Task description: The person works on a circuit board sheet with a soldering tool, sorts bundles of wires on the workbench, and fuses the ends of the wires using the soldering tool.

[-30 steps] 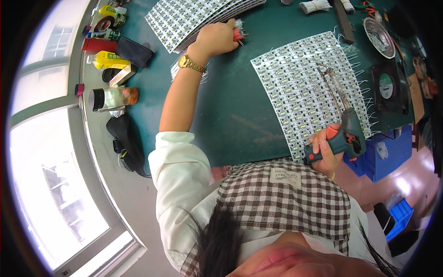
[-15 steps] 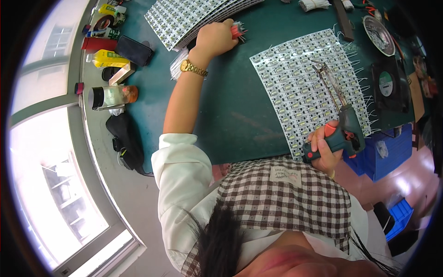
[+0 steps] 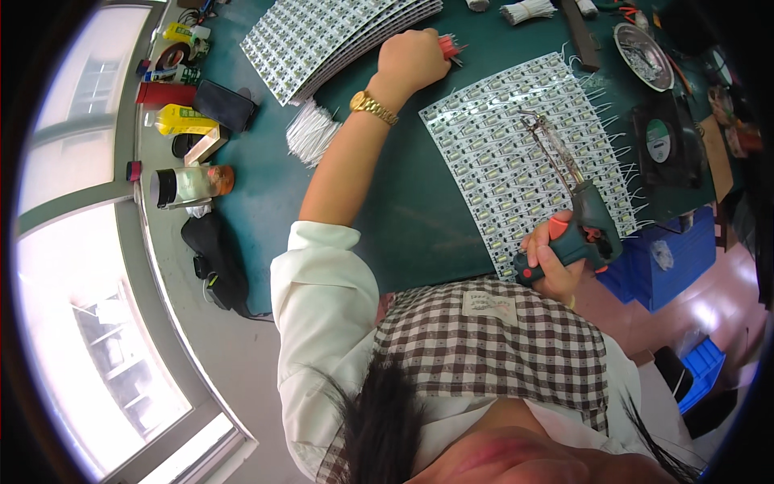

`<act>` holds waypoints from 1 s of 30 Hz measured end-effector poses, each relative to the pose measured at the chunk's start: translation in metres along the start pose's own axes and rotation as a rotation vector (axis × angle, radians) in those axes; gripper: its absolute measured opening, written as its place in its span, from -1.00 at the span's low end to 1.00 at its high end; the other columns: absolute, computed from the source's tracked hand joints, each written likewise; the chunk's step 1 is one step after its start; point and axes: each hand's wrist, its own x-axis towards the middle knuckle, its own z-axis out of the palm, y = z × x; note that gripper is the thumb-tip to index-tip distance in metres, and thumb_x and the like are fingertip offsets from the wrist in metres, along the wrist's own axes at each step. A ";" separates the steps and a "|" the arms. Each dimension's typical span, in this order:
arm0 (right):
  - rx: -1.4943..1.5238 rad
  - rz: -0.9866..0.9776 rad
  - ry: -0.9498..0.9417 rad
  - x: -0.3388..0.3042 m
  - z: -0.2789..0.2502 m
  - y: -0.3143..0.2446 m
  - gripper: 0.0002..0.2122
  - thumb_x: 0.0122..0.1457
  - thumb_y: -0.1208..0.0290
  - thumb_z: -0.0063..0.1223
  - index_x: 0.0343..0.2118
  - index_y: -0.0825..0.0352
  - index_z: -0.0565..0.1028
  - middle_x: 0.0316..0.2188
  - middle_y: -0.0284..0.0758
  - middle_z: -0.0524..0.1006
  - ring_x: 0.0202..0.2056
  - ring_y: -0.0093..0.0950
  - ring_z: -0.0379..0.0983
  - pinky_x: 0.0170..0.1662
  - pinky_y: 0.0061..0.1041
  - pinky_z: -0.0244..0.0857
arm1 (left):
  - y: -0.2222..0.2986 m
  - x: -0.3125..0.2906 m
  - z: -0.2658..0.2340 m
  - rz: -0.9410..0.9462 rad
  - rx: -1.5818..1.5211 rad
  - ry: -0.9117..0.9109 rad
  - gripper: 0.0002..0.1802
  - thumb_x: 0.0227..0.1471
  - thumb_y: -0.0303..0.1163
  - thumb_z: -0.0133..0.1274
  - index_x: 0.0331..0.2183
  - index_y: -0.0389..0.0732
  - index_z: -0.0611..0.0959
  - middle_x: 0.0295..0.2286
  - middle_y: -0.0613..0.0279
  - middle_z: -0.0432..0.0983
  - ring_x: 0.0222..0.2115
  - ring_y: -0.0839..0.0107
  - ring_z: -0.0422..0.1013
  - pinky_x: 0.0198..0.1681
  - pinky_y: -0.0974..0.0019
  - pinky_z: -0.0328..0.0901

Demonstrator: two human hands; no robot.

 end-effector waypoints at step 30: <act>0.062 0.049 0.024 0.000 0.008 -0.003 -0.53 0.09 0.64 0.08 0.06 0.25 0.24 -0.43 -0.39 0.40 -0.47 -0.60 0.33 -0.17 -0.34 0.31 | -0.015 -0.058 -0.016 -0.311 -0.065 -0.126 -0.64 -0.12 -0.23 0.07 -0.35 -0.34 0.61 -0.39 -0.10 0.60 -0.32 -0.02 0.55 -0.26 0.08 0.42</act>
